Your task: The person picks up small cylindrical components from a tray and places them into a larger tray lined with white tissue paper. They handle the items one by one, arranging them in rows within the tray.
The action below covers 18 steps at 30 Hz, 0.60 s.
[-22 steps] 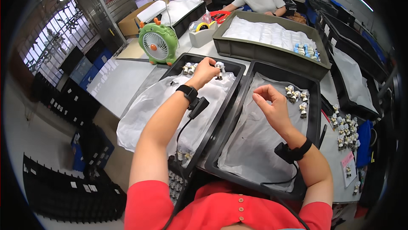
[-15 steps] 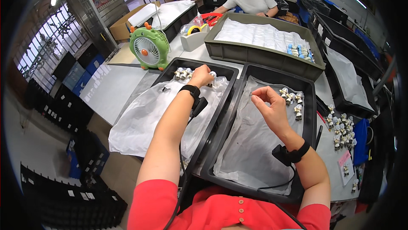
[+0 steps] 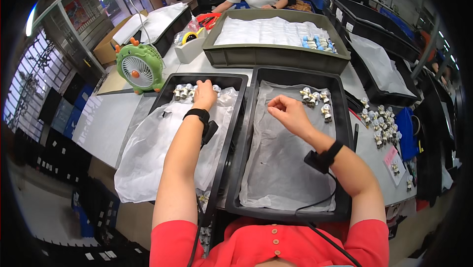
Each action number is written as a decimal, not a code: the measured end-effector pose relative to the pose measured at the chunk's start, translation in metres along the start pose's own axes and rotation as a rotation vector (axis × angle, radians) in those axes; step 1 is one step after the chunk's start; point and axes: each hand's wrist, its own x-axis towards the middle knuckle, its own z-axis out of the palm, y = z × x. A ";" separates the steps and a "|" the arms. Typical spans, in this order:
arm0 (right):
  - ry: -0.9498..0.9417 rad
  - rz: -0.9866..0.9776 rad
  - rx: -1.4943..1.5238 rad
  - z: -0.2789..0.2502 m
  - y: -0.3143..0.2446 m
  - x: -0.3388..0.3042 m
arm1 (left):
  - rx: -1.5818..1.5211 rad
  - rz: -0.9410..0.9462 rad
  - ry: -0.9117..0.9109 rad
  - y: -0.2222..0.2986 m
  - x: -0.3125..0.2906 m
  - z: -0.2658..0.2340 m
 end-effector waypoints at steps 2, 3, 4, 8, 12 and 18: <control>-0.023 0.029 -0.256 -0.009 0.027 0.014 | 0.030 0.020 -0.001 0.008 -0.007 -0.012; -0.002 -0.006 -0.477 -0.017 0.042 0.021 | 0.045 0.026 0.001 0.011 -0.010 -0.020; 0.016 -0.048 -0.695 -0.025 0.049 0.028 | 0.031 0.077 -0.011 0.012 -0.014 -0.030; 0.078 0.231 -1.054 -0.051 0.063 0.053 | -0.129 0.332 -0.145 0.012 -0.026 -0.078; 0.106 0.324 -0.988 -0.053 0.106 0.054 | -0.460 0.397 -0.480 0.052 -0.084 -0.179; 0.125 0.111 -0.653 -0.046 0.090 0.054 | -0.599 0.541 -0.597 0.076 -0.179 -0.283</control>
